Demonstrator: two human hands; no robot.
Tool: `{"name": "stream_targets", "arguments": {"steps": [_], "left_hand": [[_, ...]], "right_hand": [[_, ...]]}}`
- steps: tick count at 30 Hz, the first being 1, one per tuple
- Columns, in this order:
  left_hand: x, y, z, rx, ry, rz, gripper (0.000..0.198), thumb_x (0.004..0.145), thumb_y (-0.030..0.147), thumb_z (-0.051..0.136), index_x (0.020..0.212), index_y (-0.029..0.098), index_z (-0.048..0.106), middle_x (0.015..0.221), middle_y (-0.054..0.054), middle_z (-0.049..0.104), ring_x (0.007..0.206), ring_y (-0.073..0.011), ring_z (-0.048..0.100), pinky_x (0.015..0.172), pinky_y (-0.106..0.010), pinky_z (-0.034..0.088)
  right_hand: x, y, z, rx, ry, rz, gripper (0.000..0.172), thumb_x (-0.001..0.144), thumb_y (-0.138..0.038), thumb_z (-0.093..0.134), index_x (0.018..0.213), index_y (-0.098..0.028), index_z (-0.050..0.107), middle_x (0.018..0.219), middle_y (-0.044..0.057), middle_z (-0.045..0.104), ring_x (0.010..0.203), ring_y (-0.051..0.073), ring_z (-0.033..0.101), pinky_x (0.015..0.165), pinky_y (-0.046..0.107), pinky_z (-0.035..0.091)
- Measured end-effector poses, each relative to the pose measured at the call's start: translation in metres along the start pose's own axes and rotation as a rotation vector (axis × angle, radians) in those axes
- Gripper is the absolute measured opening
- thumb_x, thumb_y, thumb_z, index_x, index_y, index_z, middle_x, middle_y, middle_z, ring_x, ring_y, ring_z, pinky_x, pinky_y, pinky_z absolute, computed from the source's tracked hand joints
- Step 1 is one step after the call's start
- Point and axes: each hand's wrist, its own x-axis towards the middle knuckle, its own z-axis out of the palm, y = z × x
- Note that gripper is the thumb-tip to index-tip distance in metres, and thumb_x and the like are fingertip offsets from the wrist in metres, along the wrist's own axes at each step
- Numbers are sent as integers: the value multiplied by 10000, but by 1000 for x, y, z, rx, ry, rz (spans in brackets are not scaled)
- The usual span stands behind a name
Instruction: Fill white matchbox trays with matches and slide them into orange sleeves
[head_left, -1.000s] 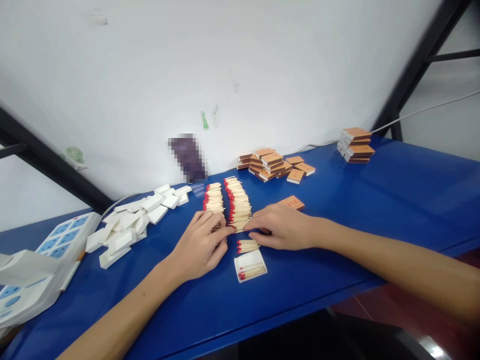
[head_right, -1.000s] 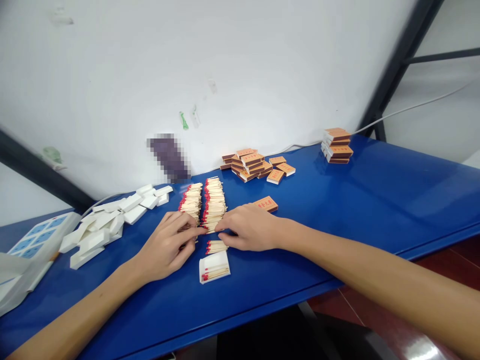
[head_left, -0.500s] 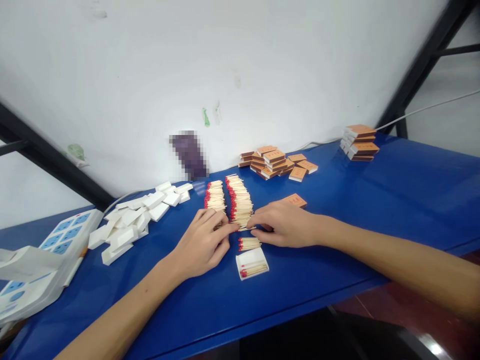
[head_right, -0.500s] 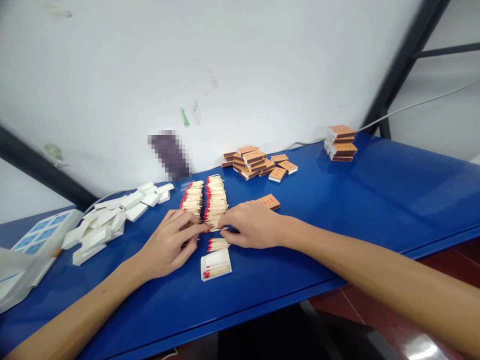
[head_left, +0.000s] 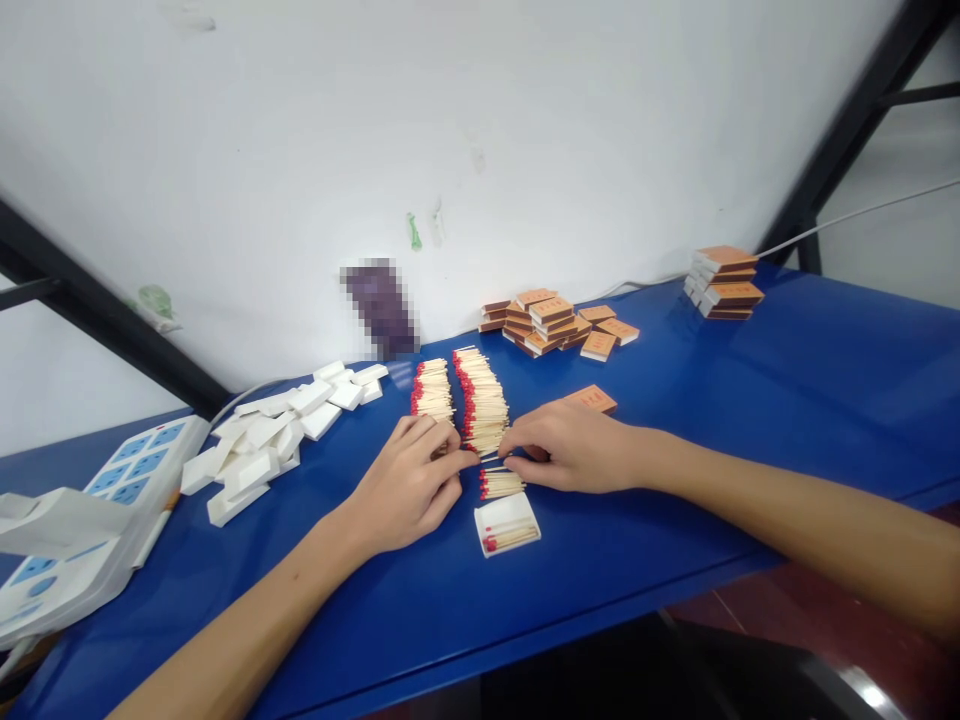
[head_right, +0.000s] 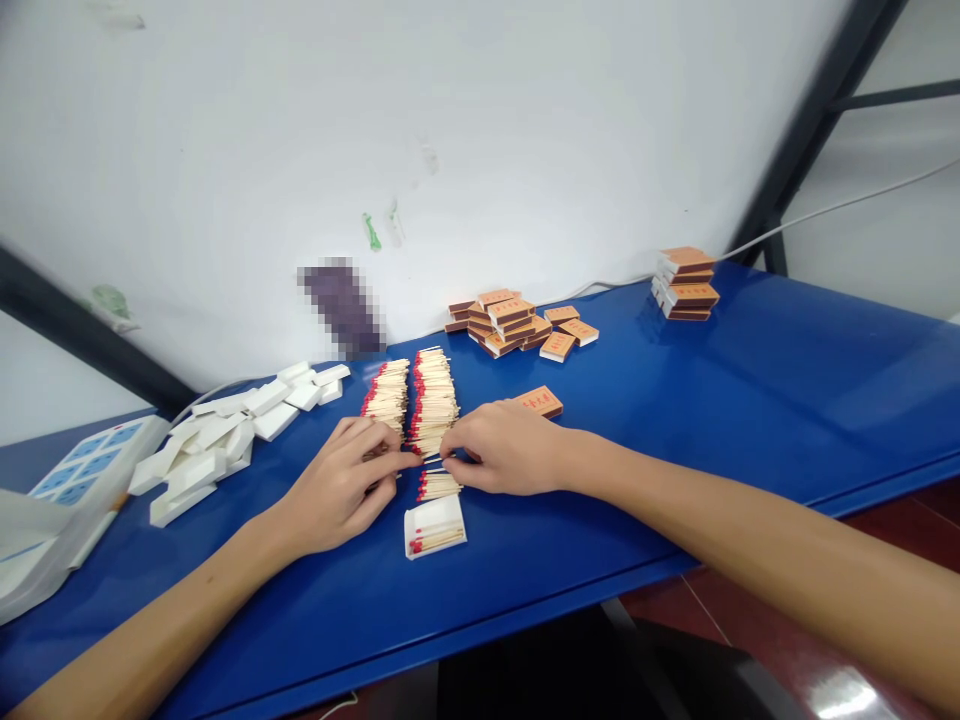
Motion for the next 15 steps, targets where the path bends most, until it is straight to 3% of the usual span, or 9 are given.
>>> {"name": "stream_targets", "arguments": {"steps": [7, 15], "left_hand": [[-1, -1, 0, 11, 11, 5, 288, 954, 138, 456, 1102, 189, 698, 971, -82, 587, 904, -231, 527, 829, -411, 396], [1, 2, -2, -19, 28, 33, 257, 962, 157, 479, 1086, 172, 704, 946, -78, 581, 878, -219, 517, 825, -403, 400]], "right_hand": [[0, 2, 1, -23, 26, -13, 189, 898, -164, 562, 718, -164, 619, 640, -20, 590, 595, 113, 495, 598, 261, 307], [-1, 4, 2, 25, 4, -64, 139, 924, -180, 578, 908, -163, 715, 739, -2, 665, 647, 123, 550, 643, 260, 360]]}}
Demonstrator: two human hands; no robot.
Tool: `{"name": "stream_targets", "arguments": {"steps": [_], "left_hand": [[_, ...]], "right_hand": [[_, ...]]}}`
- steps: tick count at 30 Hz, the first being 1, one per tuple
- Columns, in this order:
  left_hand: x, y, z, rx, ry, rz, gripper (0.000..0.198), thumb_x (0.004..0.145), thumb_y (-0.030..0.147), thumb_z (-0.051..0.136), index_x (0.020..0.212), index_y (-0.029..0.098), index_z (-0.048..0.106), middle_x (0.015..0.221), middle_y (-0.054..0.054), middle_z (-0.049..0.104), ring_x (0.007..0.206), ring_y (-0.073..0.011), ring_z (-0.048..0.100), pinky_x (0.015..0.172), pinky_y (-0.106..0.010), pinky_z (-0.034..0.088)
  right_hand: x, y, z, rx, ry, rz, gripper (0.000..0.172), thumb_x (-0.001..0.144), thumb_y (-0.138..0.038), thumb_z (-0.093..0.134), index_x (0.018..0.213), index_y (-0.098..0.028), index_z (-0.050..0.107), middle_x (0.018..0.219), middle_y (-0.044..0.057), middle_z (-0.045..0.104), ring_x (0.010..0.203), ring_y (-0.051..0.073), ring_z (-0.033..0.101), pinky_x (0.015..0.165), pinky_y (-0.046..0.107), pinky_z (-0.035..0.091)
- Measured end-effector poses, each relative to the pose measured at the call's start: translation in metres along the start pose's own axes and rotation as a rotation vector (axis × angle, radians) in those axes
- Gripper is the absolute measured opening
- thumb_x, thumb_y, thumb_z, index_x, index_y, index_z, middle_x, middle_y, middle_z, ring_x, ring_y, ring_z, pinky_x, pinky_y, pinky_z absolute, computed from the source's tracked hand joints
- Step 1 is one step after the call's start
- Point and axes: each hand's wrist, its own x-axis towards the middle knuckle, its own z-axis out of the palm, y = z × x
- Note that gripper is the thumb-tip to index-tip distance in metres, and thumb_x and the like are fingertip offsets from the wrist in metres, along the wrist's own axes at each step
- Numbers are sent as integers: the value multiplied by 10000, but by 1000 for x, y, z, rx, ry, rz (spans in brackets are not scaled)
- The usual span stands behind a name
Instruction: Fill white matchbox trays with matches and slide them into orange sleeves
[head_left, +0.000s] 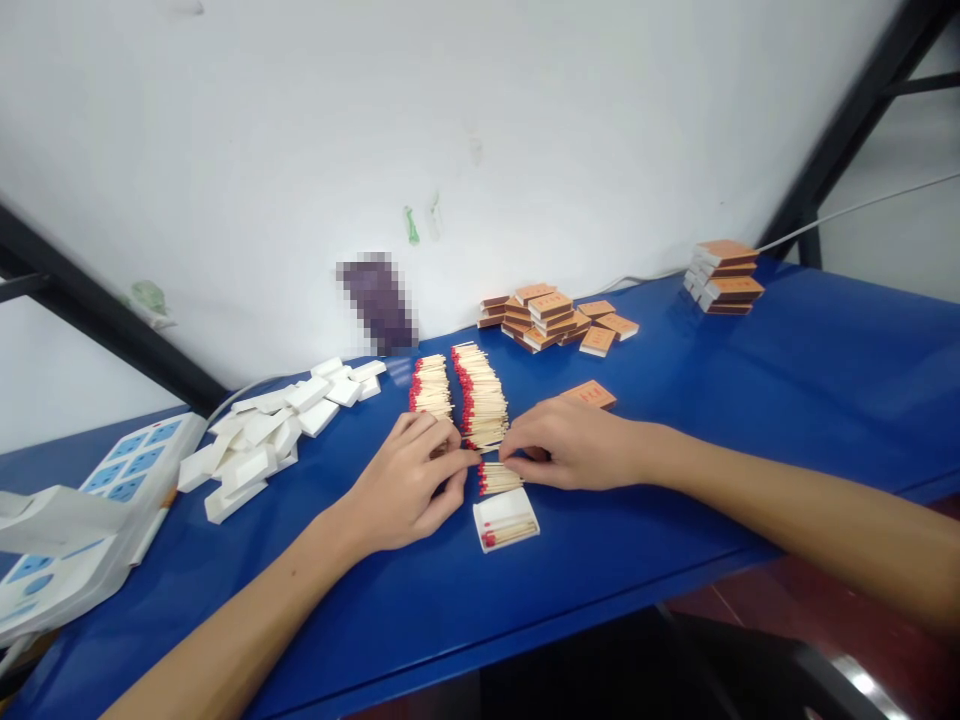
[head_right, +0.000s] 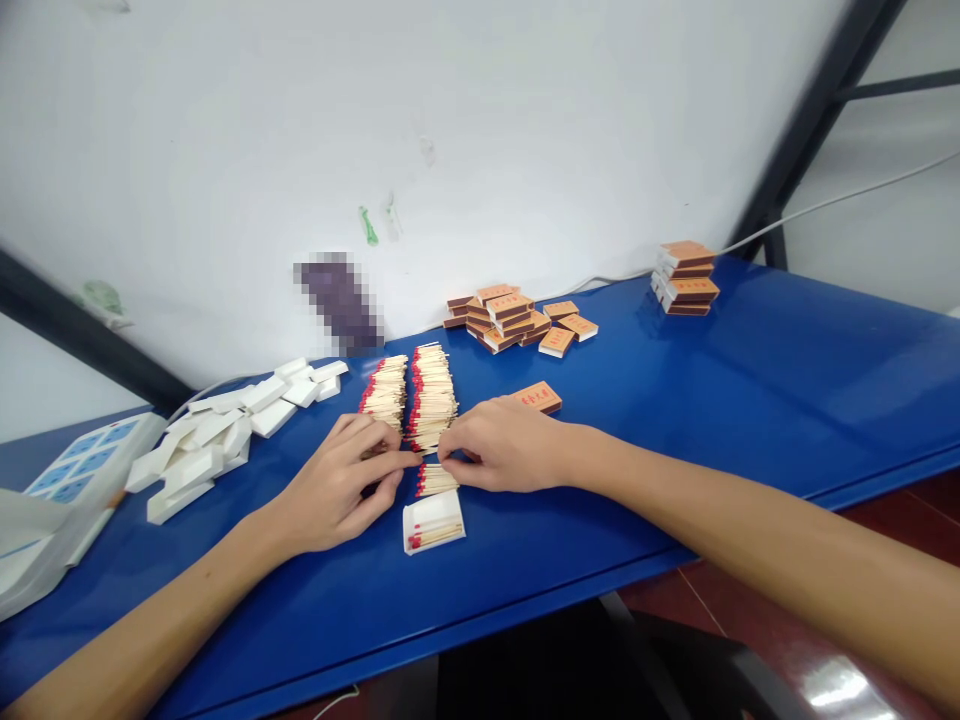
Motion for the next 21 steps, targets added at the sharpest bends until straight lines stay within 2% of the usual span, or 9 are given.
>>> {"name": "stream_targets", "arguments": {"steps": [3, 9, 21], "left_hand": [[2, 2, -1, -5, 4, 21, 232, 967, 189, 510, 1094, 167, 703, 940, -78, 577, 880, -218, 516, 832, -403, 404], [1, 2, -1, -15, -1, 12, 234, 975, 195, 502, 1089, 163, 704, 947, -82, 579, 886, -218, 521, 835, -399, 410], [2, 3, -2, -15, -4, 18, 215, 979, 250, 537, 1073, 179, 718, 918, -65, 586, 870, -205, 539, 853, -387, 399]], "right_hand": [[0, 0, -1, 5, -19, 8, 167, 958, -257, 584, 948, -169, 725, 727, -9, 652, 646, 119, 548, 634, 258, 358], [-1, 0, -1, -44, -26, 31, 343, 967, -473, 588, 978, -164, 736, 674, -3, 611, 633, 136, 544, 600, 268, 329], [-1, 2, -1, -21, -53, 5, 313, 950, -454, 628, 1022, -171, 741, 704, -2, 641, 655, 141, 567, 609, 268, 342]]}}
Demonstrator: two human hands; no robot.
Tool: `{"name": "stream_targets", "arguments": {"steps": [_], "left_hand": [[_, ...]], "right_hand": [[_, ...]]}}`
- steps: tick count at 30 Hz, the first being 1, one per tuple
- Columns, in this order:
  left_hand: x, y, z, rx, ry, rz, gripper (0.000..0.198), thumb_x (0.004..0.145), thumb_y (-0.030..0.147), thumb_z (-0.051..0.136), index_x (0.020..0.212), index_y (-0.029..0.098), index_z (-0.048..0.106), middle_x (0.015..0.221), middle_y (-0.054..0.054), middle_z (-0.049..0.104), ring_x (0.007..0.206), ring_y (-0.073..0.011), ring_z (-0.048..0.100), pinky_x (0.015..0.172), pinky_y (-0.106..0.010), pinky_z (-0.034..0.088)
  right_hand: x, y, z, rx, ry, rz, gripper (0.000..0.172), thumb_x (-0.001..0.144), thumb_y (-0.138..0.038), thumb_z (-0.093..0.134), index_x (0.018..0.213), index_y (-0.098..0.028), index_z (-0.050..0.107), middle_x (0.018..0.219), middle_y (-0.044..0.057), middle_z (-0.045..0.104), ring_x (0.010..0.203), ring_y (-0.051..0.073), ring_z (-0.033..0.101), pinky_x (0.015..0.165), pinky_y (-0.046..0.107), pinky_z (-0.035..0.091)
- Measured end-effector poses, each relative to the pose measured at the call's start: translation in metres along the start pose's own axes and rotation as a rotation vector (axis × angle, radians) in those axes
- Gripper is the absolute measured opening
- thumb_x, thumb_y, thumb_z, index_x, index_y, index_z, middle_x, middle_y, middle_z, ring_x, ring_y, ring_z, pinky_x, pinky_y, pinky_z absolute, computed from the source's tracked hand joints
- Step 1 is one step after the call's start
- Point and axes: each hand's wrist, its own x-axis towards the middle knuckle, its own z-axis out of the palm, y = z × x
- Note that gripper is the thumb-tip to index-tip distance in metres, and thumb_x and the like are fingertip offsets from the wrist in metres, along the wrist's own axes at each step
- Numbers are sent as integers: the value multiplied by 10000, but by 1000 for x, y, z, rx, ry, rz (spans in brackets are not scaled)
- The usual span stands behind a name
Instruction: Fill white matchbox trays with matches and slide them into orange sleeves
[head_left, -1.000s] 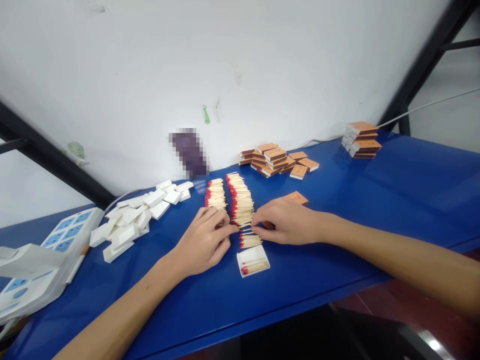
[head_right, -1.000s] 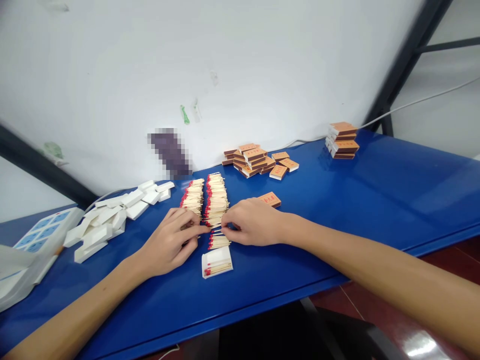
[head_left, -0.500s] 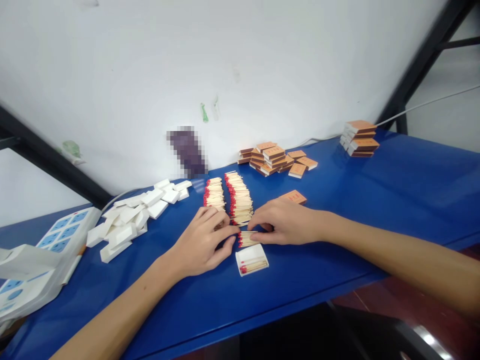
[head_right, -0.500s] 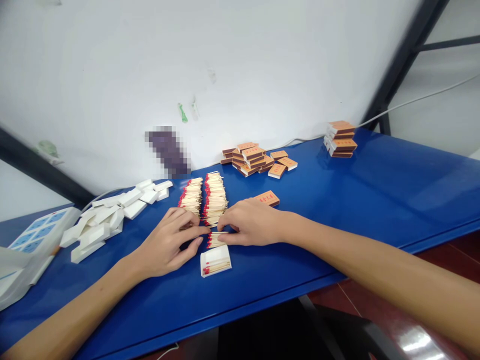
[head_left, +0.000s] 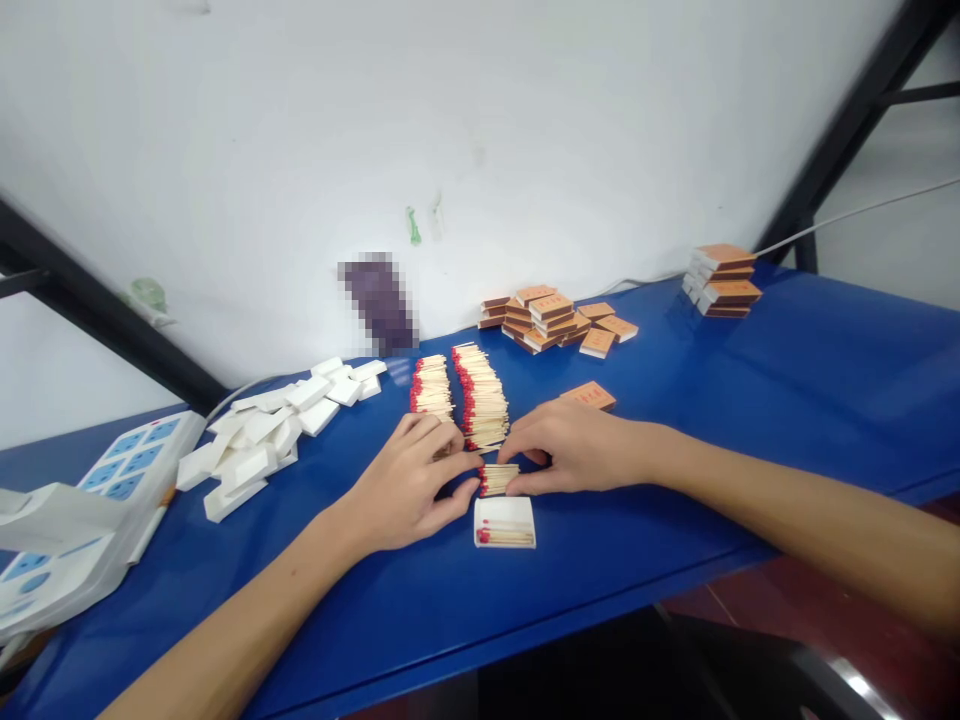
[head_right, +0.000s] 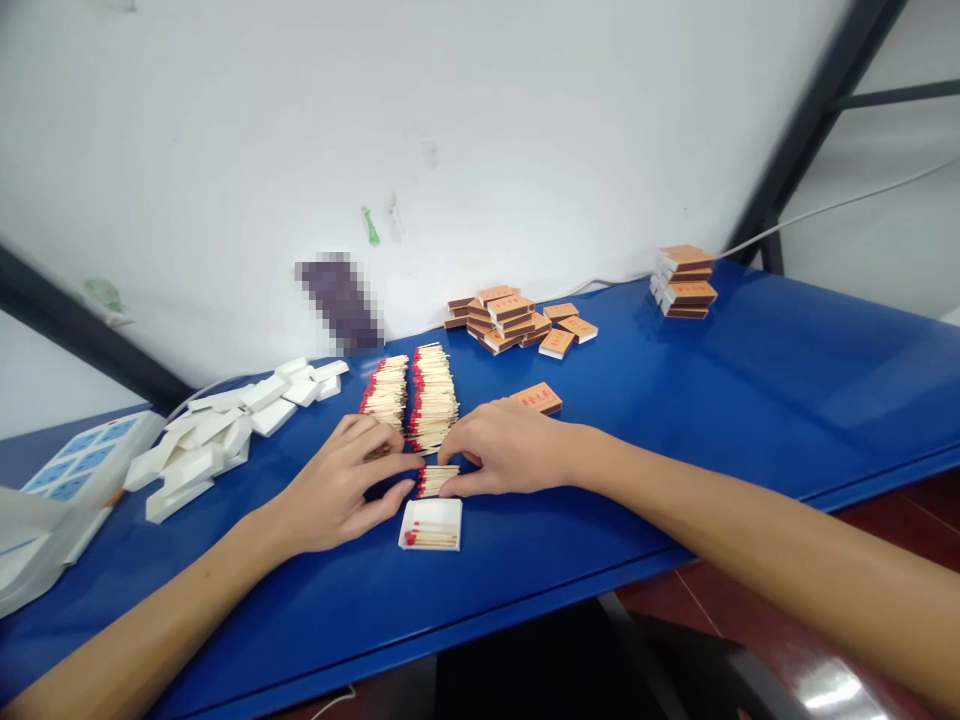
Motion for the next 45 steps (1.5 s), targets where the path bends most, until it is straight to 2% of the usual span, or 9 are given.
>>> {"name": "stream_targets", "arguments": {"steps": [6, 12, 21, 30, 35, 45], "left_hand": [[-1, -1, 1, -1, 5, -5, 203, 985, 256, 541, 1061, 188, 716, 927, -65, 591, 886, -206, 542, 858, -386, 397], [-1, -1, 0, -1, 4, 3, 198, 989, 250, 539, 1065, 183, 710, 933, -66, 589, 885, -204, 535, 851, -384, 393], [-2, -5, 3, 14, 16, -2, 186, 977, 332, 603, 1043, 191, 706, 932, -60, 584, 877, -208, 519, 828, -377, 385], [-1, -3, 3, 21, 15, -11, 174, 978, 333, 609, 1001, 189, 704, 887, -48, 580, 859, -204, 518, 820, -369, 379], [1, -1, 4, 26, 18, -12, 179, 979, 322, 595, 982, 178, 702, 847, -45, 578, 853, -206, 524, 814, -366, 382], [2, 0, 3, 31, -6, -22, 183, 989, 313, 572, 977, 180, 697, 829, -40, 593, 848, -206, 533, 824, -371, 378]], "right_hand": [[0, 0, -1, 15, -13, -7, 273, 947, -422, 641, 1022, -178, 739, 710, -5, 641, 659, 138, 563, 613, 260, 351], [1, -1, 0, 10, -6, -3, 189, 957, -317, 630, 1009, -173, 741, 766, 2, 678, 679, 128, 570, 645, 251, 373], [1, -1, 2, 7, -5, 10, 203, 988, -307, 586, 990, -180, 744, 843, 22, 732, 733, 143, 615, 679, 260, 396], [3, -3, 4, -5, 9, 23, 196, 974, -274, 593, 987, -177, 763, 796, 35, 730, 708, 144, 619, 660, 248, 394], [3, -4, 3, -9, 12, 36, 242, 984, -324, 581, 968, -172, 769, 707, 30, 708, 622, 133, 589, 605, 245, 356], [2, -5, 1, -4, 16, 35, 265, 968, -384, 590, 961, -181, 761, 638, 8, 660, 581, 123, 565, 585, 246, 324]]}}
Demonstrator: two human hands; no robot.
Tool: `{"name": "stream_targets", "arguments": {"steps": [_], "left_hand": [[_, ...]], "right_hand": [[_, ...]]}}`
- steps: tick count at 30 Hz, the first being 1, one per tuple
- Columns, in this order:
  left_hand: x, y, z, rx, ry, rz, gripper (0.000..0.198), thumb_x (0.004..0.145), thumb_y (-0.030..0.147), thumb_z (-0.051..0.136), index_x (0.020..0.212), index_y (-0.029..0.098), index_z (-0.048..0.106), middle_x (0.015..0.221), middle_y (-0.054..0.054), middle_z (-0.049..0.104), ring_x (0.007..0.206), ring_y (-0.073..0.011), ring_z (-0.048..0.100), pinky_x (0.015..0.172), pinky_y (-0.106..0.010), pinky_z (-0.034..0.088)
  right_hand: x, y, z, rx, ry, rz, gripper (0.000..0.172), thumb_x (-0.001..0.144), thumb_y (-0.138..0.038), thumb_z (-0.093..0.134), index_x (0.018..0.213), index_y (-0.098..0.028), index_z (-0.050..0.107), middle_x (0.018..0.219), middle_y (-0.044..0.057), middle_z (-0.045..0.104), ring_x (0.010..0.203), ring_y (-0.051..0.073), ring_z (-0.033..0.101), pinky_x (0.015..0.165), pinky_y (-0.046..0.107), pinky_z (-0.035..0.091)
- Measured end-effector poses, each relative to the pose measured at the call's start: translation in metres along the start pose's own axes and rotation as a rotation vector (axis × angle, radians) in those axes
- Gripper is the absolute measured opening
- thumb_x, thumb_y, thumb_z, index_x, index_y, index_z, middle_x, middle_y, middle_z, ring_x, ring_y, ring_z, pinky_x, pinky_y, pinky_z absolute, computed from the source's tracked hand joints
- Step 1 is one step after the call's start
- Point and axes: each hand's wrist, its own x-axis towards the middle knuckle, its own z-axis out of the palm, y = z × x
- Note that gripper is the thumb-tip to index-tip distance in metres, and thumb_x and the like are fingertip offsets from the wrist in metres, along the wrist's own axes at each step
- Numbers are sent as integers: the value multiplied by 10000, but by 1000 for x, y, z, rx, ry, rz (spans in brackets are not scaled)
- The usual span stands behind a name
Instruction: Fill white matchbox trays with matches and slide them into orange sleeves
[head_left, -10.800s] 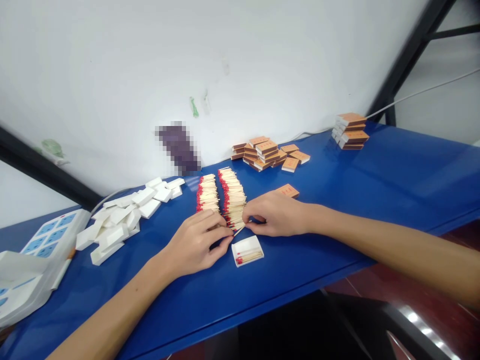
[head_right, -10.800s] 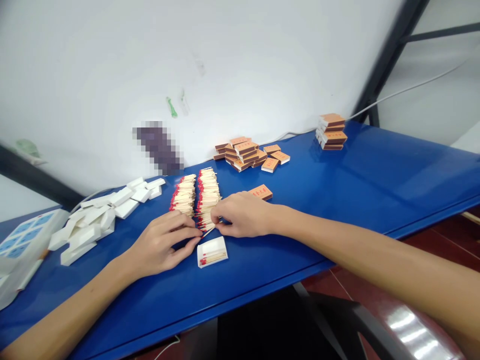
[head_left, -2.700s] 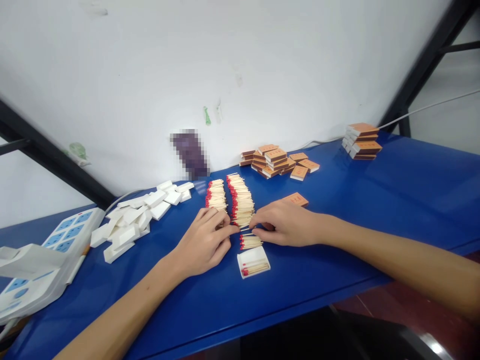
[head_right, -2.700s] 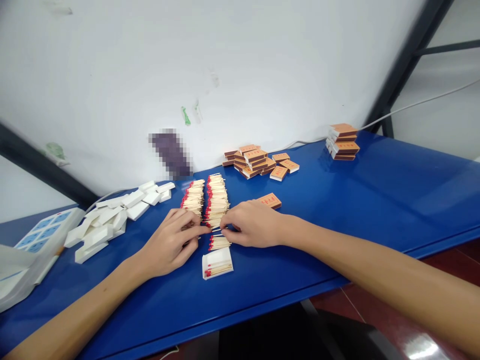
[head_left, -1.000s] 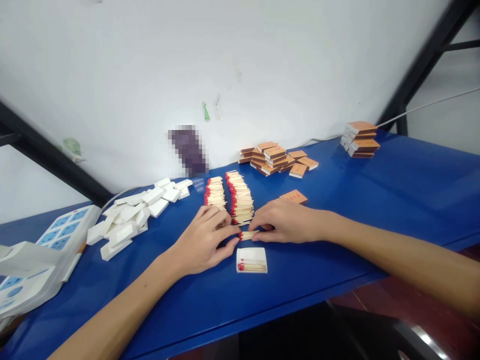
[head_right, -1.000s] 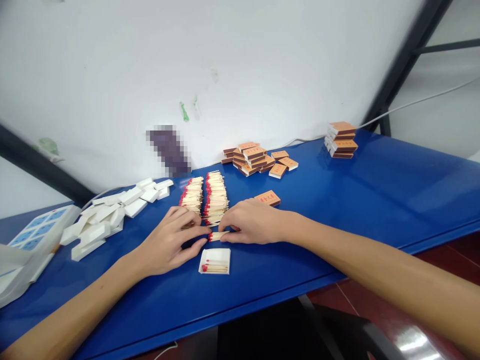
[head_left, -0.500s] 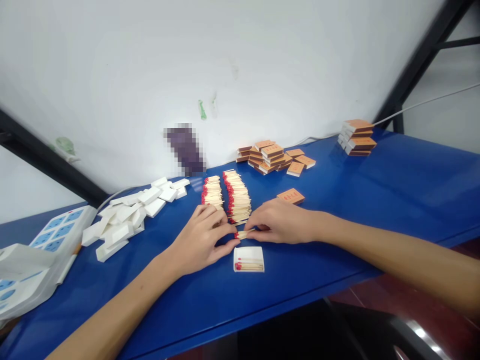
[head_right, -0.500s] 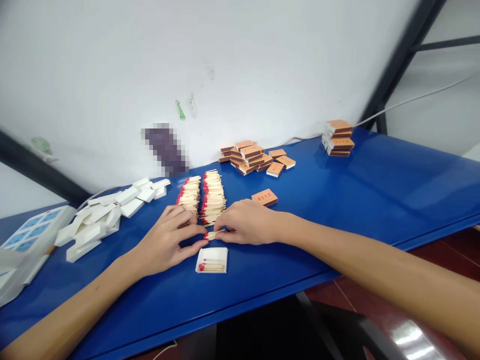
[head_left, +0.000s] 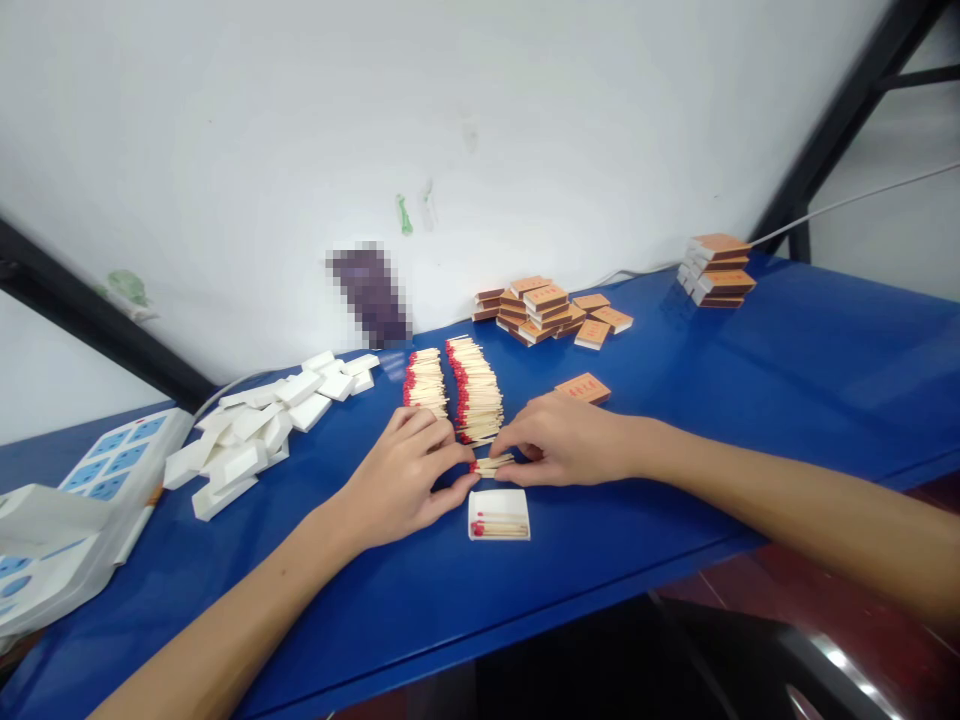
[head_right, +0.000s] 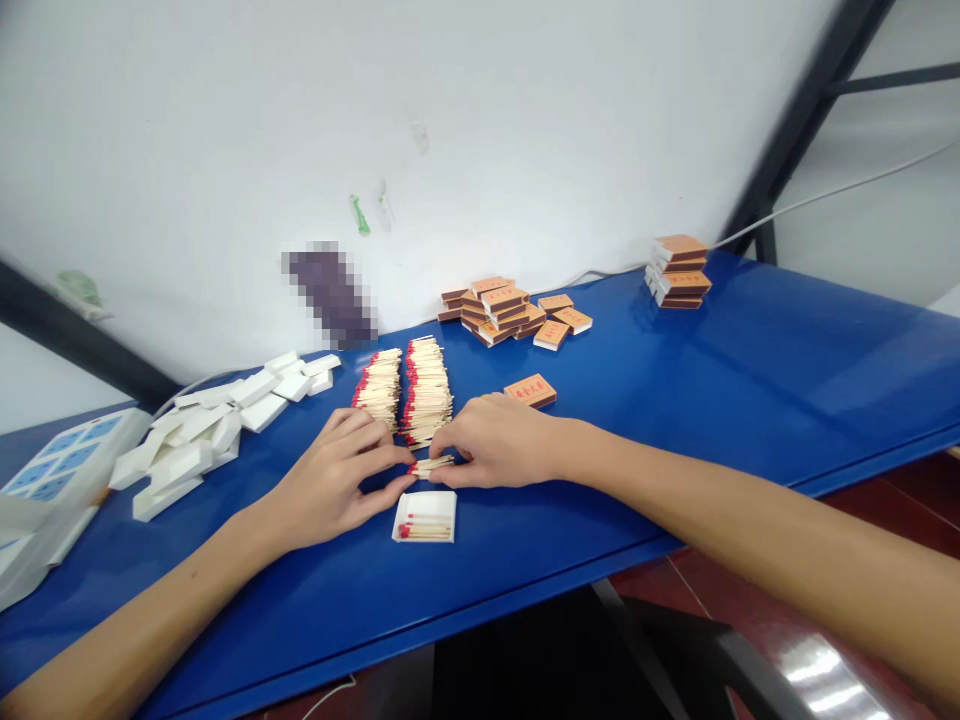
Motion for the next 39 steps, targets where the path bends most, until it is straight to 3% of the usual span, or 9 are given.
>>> {"name": "stream_targets", "arguments": {"steps": [11, 19, 25, 39], "left_hand": [[-1, 5, 2, 41, 41, 10, 189, 995, 314, 576, 957, 174, 697, 777, -21, 611, 783, -181, 567, 779, -358, 355], [-1, 1, 5, 1, 49, 28, 193, 991, 289, 581, 945, 164, 721, 739, -10, 676, 698, -158, 620, 724, -323, 422], [-1, 2, 5, 27, 58, 23, 234, 998, 287, 555, 904, 181, 741, 682, -4, 708, 624, -162, 662, 645, -317, 437], [-5, 3, 10, 63, 62, -52, 252, 996, 341, 556, 931, 188, 745, 712, -12, 750, 553, -155, 681, 509, -261, 437]], "right_hand": [[0, 0, 2, -4, 2, 26, 173, 922, -251, 615, 966, -177, 765, 656, 6, 676, 609, 129, 577, 605, 242, 350], [1, -1, 3, 0, 13, 16, 146, 903, -206, 622, 943, -164, 755, 631, -6, 659, 558, 108, 562, 573, 225, 341], [0, -3, -1, -49, -16, 37, 153, 912, -252, 623, 913, -160, 745, 624, -2, 647, 558, 113, 554, 570, 236, 330], [1, -2, 3, -49, 1, 57, 81, 874, -176, 608, 872, -161, 688, 663, -12, 620, 592, 109, 534, 572, 240, 277]]}}
